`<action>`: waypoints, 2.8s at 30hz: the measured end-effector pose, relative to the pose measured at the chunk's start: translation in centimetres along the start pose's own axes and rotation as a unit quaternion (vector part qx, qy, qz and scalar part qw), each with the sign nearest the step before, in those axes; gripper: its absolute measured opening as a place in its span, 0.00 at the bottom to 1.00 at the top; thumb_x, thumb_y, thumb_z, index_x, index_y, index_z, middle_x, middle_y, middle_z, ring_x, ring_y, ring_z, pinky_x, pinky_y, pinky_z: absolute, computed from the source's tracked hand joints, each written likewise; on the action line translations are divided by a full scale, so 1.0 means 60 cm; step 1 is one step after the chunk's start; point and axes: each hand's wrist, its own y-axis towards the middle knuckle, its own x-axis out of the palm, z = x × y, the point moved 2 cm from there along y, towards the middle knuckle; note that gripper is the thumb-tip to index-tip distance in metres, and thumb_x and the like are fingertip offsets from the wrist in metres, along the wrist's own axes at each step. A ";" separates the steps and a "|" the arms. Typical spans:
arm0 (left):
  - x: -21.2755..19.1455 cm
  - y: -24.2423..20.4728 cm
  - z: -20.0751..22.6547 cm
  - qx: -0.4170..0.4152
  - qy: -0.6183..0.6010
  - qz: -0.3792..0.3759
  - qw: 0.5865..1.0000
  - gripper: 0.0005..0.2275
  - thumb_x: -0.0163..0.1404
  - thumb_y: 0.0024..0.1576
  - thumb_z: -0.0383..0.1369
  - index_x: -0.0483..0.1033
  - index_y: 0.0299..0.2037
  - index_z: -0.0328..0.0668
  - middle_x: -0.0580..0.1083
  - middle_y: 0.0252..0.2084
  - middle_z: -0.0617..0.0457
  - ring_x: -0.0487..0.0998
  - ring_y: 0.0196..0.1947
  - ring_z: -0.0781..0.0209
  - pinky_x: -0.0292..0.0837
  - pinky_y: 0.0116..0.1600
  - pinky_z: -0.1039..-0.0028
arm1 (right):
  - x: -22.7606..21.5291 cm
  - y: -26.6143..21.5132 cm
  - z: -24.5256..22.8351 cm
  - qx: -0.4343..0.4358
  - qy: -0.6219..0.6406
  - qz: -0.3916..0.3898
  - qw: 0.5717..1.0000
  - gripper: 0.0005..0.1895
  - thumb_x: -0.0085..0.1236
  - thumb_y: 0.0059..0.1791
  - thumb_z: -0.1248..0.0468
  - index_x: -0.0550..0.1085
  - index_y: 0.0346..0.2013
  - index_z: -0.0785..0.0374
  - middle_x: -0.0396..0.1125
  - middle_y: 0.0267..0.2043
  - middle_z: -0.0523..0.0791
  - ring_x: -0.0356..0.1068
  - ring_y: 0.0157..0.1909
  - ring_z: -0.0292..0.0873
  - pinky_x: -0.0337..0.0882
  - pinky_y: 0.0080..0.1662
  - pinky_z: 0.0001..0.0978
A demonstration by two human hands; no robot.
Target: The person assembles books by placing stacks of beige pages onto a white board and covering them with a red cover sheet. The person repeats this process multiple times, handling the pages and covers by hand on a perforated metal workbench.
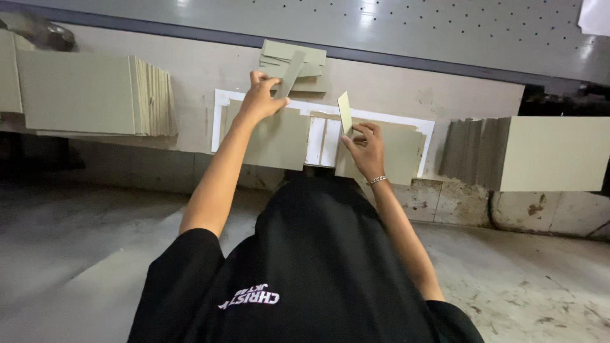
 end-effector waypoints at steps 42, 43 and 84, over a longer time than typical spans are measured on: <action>0.213 -0.173 0.075 0.111 0.140 -0.124 0.976 0.33 0.49 0.54 0.20 0.55 0.73 0.33 0.47 0.79 0.41 0.80 0.24 0.47 0.78 0.34 0.60 | 0.096 -0.052 0.022 0.011 -0.237 -0.125 0.963 0.28 0.68 0.44 0.64 0.73 0.58 0.59 0.57 0.52 0.51 0.73 0.52 0.63 0.80 0.48 0.49; 0.217 -0.168 0.072 0.111 0.157 -0.103 0.976 0.32 0.52 0.52 0.20 0.59 0.71 0.33 0.50 0.77 0.40 0.81 0.31 0.43 0.79 0.36 0.56 | 0.096 -0.046 0.025 0.013 -0.274 -0.141 0.951 0.27 0.66 0.44 0.60 0.74 0.58 0.52 0.59 0.48 0.50 0.74 0.49 0.61 0.80 0.46 0.49; 0.112 -0.153 -0.084 0.108 0.030 0.132 0.985 0.24 0.58 0.60 0.44 0.72 0.67 0.56 0.36 0.79 0.38 0.33 0.76 0.26 0.39 0.73 0.34 | 0.016 -0.063 0.031 -0.090 -0.409 0.041 0.907 0.34 0.68 0.48 0.48 0.67 0.68 0.40 0.32 0.76 0.66 0.31 0.76 0.74 0.45 0.64 0.78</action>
